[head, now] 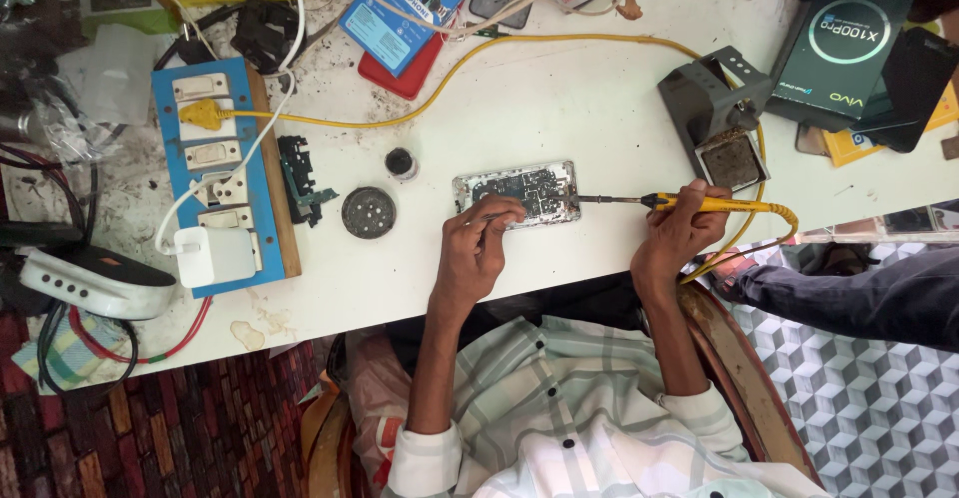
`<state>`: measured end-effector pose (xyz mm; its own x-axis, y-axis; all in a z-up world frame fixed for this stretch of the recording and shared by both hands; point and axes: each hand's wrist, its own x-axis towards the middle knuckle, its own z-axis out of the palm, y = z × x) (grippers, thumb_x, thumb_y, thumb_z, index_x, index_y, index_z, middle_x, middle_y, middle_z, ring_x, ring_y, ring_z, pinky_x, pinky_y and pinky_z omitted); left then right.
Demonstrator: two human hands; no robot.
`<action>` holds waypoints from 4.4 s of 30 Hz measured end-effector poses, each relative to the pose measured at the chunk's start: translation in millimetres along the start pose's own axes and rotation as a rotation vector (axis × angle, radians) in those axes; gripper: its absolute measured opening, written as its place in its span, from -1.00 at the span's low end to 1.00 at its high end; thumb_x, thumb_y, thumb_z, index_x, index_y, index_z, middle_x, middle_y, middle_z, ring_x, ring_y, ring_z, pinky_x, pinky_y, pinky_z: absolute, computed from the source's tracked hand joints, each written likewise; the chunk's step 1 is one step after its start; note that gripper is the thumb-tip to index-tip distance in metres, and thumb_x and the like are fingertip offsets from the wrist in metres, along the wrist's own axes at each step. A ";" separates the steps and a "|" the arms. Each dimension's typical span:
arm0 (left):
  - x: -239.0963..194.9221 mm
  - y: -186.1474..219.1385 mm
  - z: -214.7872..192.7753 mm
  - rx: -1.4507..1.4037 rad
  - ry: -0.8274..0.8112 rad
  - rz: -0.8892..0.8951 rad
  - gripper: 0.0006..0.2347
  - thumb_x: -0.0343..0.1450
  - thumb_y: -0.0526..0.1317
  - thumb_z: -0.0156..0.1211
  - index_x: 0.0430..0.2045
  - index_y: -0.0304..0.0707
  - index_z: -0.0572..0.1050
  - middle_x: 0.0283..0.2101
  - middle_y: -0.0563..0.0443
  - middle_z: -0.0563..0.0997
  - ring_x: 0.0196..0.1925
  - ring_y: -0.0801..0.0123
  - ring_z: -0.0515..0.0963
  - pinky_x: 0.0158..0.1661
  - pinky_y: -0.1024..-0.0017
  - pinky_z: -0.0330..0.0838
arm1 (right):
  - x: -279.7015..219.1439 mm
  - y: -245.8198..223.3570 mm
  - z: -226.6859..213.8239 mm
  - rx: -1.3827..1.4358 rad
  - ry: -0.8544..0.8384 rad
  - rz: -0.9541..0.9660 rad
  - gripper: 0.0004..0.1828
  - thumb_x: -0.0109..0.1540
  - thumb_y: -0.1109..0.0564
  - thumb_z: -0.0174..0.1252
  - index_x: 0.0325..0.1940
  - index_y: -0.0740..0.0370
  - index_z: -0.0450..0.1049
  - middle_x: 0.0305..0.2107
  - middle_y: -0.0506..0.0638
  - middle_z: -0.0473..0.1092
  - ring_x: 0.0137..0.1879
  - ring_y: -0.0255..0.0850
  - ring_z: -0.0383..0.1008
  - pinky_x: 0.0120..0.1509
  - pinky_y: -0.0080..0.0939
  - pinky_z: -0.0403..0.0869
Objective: The person uses a soldering iron and a small tool to work on a circuit board placed on a cluttered workbench. The person repeatedly applies the soldering iron to different points on the board while holding the board steady with the other hand.
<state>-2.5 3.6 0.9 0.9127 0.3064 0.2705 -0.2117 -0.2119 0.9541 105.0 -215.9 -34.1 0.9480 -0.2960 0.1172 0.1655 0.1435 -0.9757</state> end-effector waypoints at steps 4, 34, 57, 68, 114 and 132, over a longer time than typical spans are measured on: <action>0.6 2.6 0.0 -0.004 0.004 0.003 -0.88 0.52 -0.49 -0.03 -0.27 -0.51 0.51 -0.17 -0.17 0.68 -0.23 0.30 0.70 -0.26 0.46 0.56 | 1.5 1.8 -0.4 0.022 0.001 0.017 -0.74 0.51 0.11 0.02 -0.22 0.20 0.20 -0.52 -0.14 0.19 -0.54 -0.44 0.14 -0.48 -0.42 0.20; -17.3 -18.7 25.0 -0.401 0.262 -0.234 -0.76 0.64 -0.11 -0.05 -0.19 -0.32 0.46 -0.26 0.00 0.62 -0.18 0.47 0.58 -0.15 0.47 0.40 | 5.3 9.3 -13.6 0.309 0.034 0.069 -0.65 0.49 -0.05 0.15 -0.19 0.16 0.20 -0.62 -0.09 0.18 -0.57 -0.36 0.15 -0.42 -0.32 0.23; 1.9 -6.2 17.5 0.219 0.126 0.133 -0.90 0.61 -0.33 0.00 -0.17 -0.31 0.49 -0.16 0.00 0.74 -0.10 0.32 0.68 0.11 0.28 0.31 | 14.2 -2.4 -22.4 0.304 -0.040 0.170 -0.60 0.50 0.00 0.16 -0.31 0.19 0.22 -0.65 -0.10 0.13 -0.60 -0.37 0.11 -0.48 -0.34 0.13; -1.8 -5.8 18.7 0.109 0.101 0.016 -0.89 0.53 -0.49 -0.02 -0.22 -0.42 0.49 -0.13 -0.08 0.71 -0.19 0.24 0.57 -0.29 0.39 0.55 | 21.5 -8.6 -13.5 0.237 0.016 0.172 -0.68 0.45 0.01 0.17 -0.26 0.15 0.25 -0.66 -0.12 0.15 -0.61 -0.38 0.10 -0.45 -0.33 0.19; -3.8 -9.9 21.5 0.051 0.076 -0.016 -0.91 0.52 -0.54 -0.01 -0.28 -0.51 0.47 -0.06 -0.12 0.70 -0.12 0.29 0.77 -0.37 0.51 0.59 | 9.0 2.9 -7.7 -0.046 -0.052 -0.013 -0.69 0.52 0.14 0.08 -0.27 0.17 0.20 -0.52 -0.16 0.16 -0.51 -0.44 0.13 -0.45 -0.39 0.26; -4.1 -9.5 21.3 0.072 0.095 -0.014 -0.90 0.51 -0.52 0.01 -0.36 -0.51 0.49 -0.09 -0.10 0.71 -0.35 0.45 0.71 -0.54 0.54 0.36 | 9.9 1.0 -4.7 -0.019 -0.066 0.019 -0.78 0.50 0.18 0.07 -0.21 0.20 0.23 -0.48 -0.13 0.24 -0.50 -0.44 0.17 -0.43 -0.40 0.26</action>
<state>3.3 -15.4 -12.0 0.8775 0.3954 0.2715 -0.1706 -0.2717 0.9471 113.3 -223.2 -34.8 0.9668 -0.2308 0.1097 0.1424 0.1302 -0.9812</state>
